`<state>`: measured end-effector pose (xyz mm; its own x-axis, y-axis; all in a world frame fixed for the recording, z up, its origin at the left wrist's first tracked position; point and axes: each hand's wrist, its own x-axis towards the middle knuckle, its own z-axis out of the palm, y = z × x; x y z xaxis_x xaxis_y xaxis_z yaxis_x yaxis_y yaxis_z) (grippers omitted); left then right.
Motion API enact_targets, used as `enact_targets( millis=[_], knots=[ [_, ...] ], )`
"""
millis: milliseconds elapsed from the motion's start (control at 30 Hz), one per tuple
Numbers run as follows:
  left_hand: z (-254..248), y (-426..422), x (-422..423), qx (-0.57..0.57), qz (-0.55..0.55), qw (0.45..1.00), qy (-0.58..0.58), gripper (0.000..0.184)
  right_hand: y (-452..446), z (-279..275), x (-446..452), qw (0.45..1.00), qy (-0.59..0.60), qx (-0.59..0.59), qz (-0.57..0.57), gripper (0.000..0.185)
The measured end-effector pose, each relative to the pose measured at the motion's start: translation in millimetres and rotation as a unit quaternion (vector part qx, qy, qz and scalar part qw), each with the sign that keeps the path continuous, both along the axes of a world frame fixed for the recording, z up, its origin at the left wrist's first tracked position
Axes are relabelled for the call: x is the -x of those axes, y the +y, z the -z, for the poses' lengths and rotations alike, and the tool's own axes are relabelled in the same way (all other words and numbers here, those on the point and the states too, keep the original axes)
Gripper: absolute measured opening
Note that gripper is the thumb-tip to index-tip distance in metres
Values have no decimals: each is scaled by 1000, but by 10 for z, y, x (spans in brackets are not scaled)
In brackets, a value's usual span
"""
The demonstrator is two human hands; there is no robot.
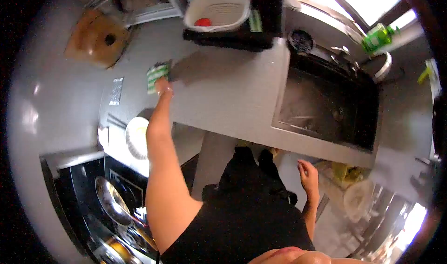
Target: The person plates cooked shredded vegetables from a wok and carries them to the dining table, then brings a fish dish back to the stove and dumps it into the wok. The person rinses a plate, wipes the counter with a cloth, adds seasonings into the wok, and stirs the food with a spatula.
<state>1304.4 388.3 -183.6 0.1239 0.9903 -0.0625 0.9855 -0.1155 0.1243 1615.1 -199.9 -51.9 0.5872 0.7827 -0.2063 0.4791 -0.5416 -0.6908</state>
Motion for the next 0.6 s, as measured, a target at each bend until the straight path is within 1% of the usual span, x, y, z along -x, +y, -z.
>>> enact_targets(
  millis=[67, 100, 133, 167, 200, 233, 267, 300, 333, 367, 400, 433, 467, 500, 567, 600],
  knots=[
    [172, -163, -182, -16, 61, 996, -57, 33, 210, -66, -55, 1000, 16, -15, 0, 17],
    [137, -427, -360, -41, 116, 989, -82, 32, 287, -40, -100, 999, 33, -24, 6, 17],
    [79, -796, -600, -68, 171, 977, -112, 31, 382, -36, -152, 999, 23, -33, -17, 18],
    [-37, -1180, -841, -41, 203, 964, -167, 28, 482, -14, -189, 998, 11, -42, -37, 19],
    [55, -1480, -1029, -6, 250, 947, -200, 23, 607, 84, -219, 995, 27, -86, -53, 21],
    [-192, -1890, -1333, 74, 262, 926, -263, 21, 731, 174, -260, 989, 32, -132, -62, 23],
    [-235, -2203, -1522, 119, 293, 902, -295, 21, 894, 198, -275, 990, 32, -124, -60, 32],
    [-343, -2537, -1697, 176, 284, 887, -318, 21, 1055, 329, -322, 978, -61, -167, -111, 35],
    [-207, -2677, -1763, 239, 314, 835, -383, 20, 1237, 414, -276, 963, -109, -219, -110, 35],
    [-375, -2812, -1833, 319, 356, 784, -396, 20, 1447, 564, -232, 960, -90, -243, -107, 33],
    [-523, -2947, -1948, 397, 334, 740, -429, 22, 1630, 541, -277, 945, -161, -227, -174, 29],
    [-134, -2817, -1845, 442, 305, 715, -448, 25, 1804, 648, -208, 944, -192, -171, -207, 28],
    [-171, -2778, -1793, 451, 303, 704, -457, 29, 1877, 903, -125, 931, -220, -182, -227, 36],
    [47, -2651, -1672, 443, 249, 713, -483, 29, 1948, 1157, -39, 917, -249, -193, -247, 43],
    [-149, -2498, -1464, 299, 356, 775, -428, 19, 1814, 1399, 60, 891, -282, -254, -249, 52],
    [284, -2114, -1261, 297, 336, 786, -426, 18, 1786, 1463, 35, 884, -288, -274, -248, 53]
  ],
)
